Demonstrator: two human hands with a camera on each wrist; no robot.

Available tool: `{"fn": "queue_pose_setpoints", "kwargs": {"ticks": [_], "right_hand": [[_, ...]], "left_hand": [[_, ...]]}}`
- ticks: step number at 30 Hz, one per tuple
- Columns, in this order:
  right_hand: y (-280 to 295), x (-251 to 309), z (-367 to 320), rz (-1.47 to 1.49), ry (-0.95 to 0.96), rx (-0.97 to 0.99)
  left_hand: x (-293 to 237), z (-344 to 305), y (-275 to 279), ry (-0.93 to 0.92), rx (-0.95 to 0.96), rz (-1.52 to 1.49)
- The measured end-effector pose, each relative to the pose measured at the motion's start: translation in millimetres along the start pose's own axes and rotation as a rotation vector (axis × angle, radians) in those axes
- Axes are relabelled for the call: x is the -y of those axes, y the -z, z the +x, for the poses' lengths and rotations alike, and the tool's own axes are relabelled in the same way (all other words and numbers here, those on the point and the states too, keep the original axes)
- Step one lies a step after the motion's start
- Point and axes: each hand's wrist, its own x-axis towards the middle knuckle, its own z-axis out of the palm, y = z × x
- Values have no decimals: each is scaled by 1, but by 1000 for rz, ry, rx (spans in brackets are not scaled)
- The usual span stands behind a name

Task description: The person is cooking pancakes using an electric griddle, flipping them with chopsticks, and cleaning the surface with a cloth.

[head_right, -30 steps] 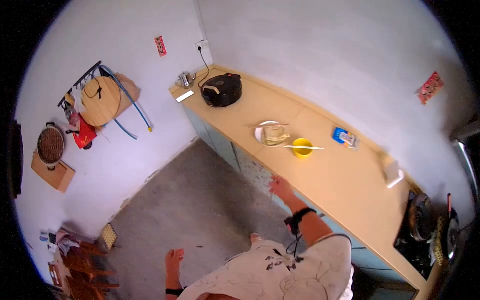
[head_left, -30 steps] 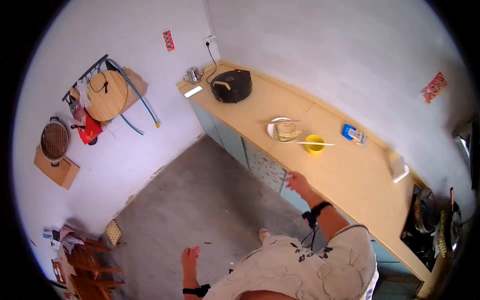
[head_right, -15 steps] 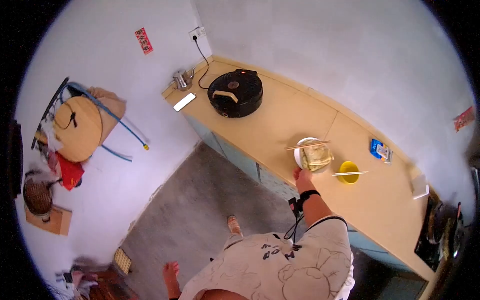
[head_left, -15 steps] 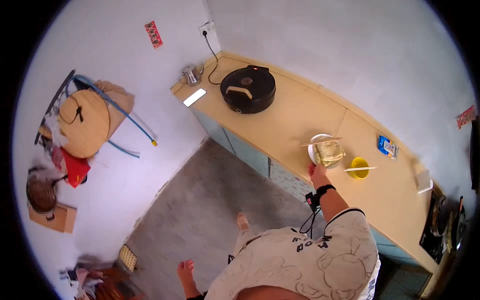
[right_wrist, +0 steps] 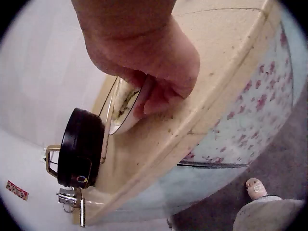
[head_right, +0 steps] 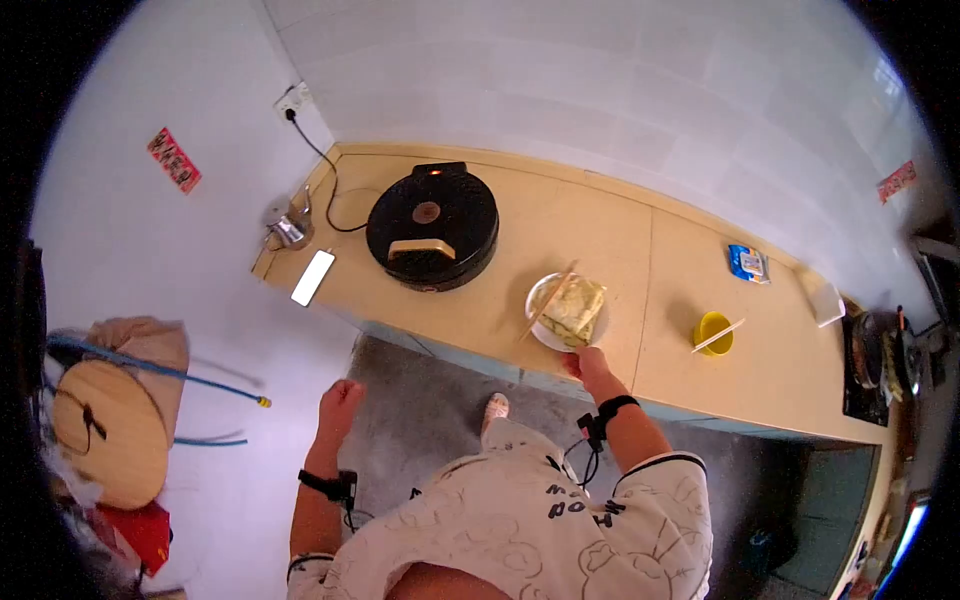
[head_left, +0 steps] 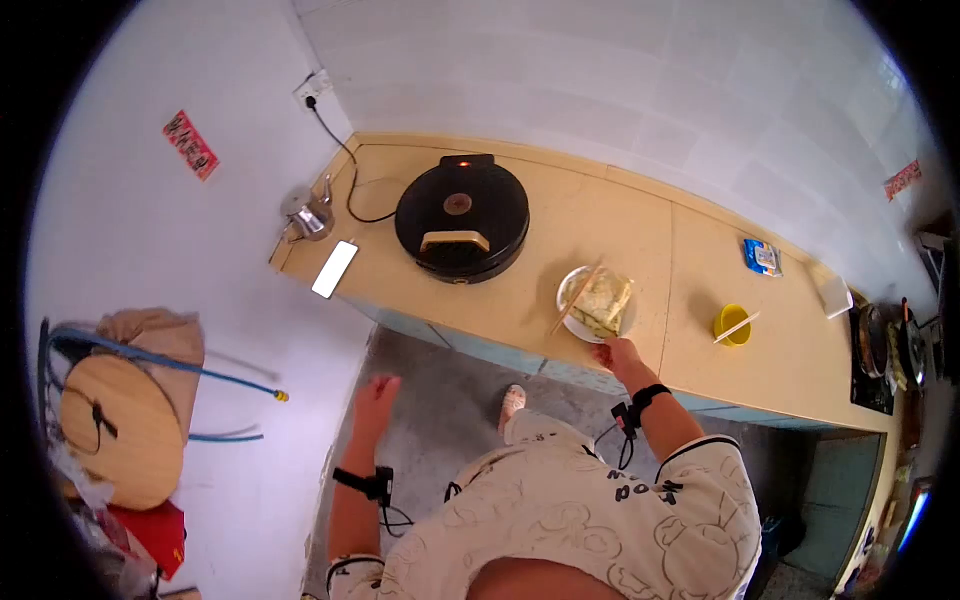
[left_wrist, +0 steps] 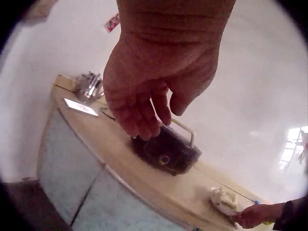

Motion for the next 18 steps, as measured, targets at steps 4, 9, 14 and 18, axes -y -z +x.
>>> {"fn": "queue_pose_setpoints", "kwargs": {"ticks": [4,9,14,18], "right_hand": [[-38,40,-48,-391,-134,80],[-93,65,-67,-1428,575,93],[-138,69,-36,-1778,1204,149],[-132,53,-14,-1842,1120,216]], "left_hand": [[-11,69,-26,-101,131,-61],[-52,130,-27,-251,168,135],[-78,189,-44,-496,109,209],[-101,218,-48,-703,82,458]]}}
